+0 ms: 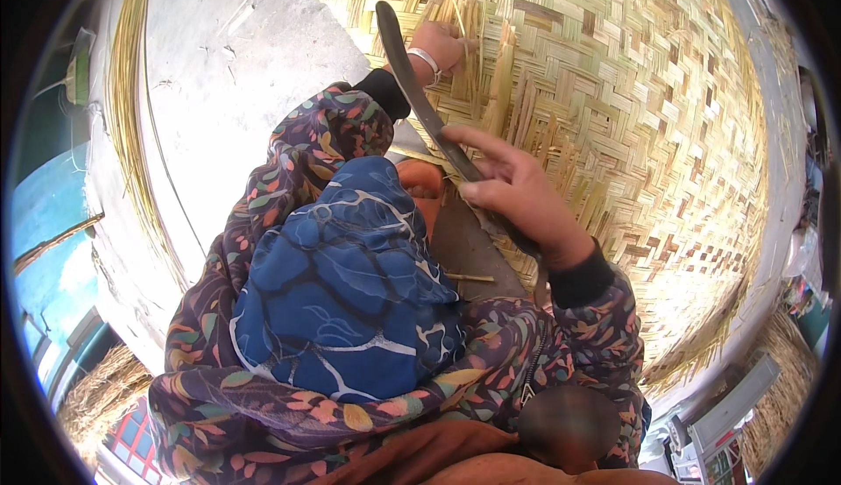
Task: The person is weaving a mat using dried palm leaves. They use a knife to trim and adjust the leaves while sitting on the floor.
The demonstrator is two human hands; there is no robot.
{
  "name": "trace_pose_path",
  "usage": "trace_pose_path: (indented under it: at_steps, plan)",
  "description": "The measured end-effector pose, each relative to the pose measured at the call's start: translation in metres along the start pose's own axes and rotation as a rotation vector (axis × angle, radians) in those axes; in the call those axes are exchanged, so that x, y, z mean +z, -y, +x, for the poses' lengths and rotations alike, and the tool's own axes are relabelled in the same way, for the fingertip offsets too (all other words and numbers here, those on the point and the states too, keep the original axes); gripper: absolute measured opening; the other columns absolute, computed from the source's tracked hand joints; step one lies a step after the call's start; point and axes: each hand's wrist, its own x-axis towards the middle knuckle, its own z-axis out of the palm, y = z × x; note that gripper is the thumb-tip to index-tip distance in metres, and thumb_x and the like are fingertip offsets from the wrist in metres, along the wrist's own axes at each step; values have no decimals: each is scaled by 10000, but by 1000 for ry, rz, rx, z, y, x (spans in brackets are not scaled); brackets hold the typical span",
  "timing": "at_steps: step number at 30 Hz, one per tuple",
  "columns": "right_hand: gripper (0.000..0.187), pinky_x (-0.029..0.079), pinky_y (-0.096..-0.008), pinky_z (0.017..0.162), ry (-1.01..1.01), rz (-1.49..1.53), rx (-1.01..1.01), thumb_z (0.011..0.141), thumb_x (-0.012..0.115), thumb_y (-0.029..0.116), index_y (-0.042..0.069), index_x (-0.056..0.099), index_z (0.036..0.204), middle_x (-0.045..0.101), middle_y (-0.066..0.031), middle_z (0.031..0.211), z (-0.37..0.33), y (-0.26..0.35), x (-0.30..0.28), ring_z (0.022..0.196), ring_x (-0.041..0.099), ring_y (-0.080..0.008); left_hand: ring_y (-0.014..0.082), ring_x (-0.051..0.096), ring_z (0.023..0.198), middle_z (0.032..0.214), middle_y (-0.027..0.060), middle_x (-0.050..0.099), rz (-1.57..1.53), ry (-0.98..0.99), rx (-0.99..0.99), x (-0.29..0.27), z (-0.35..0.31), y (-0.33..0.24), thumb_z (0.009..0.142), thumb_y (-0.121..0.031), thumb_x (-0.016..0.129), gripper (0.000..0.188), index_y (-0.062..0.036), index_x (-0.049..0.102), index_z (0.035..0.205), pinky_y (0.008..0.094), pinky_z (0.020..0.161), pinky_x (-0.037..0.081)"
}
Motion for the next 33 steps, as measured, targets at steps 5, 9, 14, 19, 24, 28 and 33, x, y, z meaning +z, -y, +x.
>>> trace_pose_path:
  at_steps: [5, 9, 14, 19, 24, 28, 33]
  plan:
    - [501, 352, -177, 396, -113, 136, 134, 851, 554, 151, 49, 470, 1334, 534, 3, 669, 23, -9, -20, 531, 461, -38, 122, 522, 424, 562, 53, 580, -119, -47, 114, 0, 2, 22, 801, -267, 735, 286, -24, 606, 723, 266, 386, 401]
    - [496, 358, -195, 399, -266, 99, 148, 845, 570, 186, 31, 503, 1312, 538, -4, 671, 28, -19, -48, 550, 465, -48, 112, 534, 438, 576, 41, 587, -111, -25, -1, -1, 5, 18, 812, -271, 719, 278, -26, 616, 731, 258, 399, 413]
    - [511, 475, -271, 636, -303, -583, 41, 808, 602, 255, -10, 556, 1242, 646, -104, 814, 32, -23, -69, 659, 583, -147, 97, 519, 453, 563, 20, 560, -201, 73, 27, -9, -6, 11, 817, -289, 718, 272, -35, 630, 775, 221, 430, 420]
    - [551, 500, -364, 732, -371, -911, -19, 776, 599, 304, 5, 552, 1237, 661, -217, 886, 43, -32, -56, 782, 648, -319, 70, 528, 526, 632, -9, 573, -327, 88, -74, -19, -4, 9, 804, -322, 740, 281, -63, 651, 867, 191, 484, 431]
    - [535, 502, -426, 751, -480, -1114, -106, 775, 557, 327, 61, 559, 1240, 659, -204, 890, 69, -52, -55, 833, 632, -377, 137, 600, 580, 783, 44, 624, -305, 76, -143, -15, -1, -2, 807, -353, 729, 402, -2, 642, 982, 240, 492, 471]
    - [530, 504, -447, 735, -557, -1231, -50, 779, 548, 337, 114, 548, 1260, 658, -196, 861, 77, -62, -48, 809, 635, -376, 150, 545, 499, 678, 63, 591, -220, 57, -135, -12, 0, -6, 816, -364, 713, 387, 3, 630, 907, 265, 438, 428]
    - [512, 503, -459, 730, -609, -1258, -34, 779, 538, 339, 164, 560, 1260, 648, -221, 843, 84, -66, -44, 795, 628, -397, 168, 442, 396, 539, 73, 509, -353, 160, -163, -15, 4, -5, 816, -329, 712, 349, 1, 600, 805, 308, 364, 326]
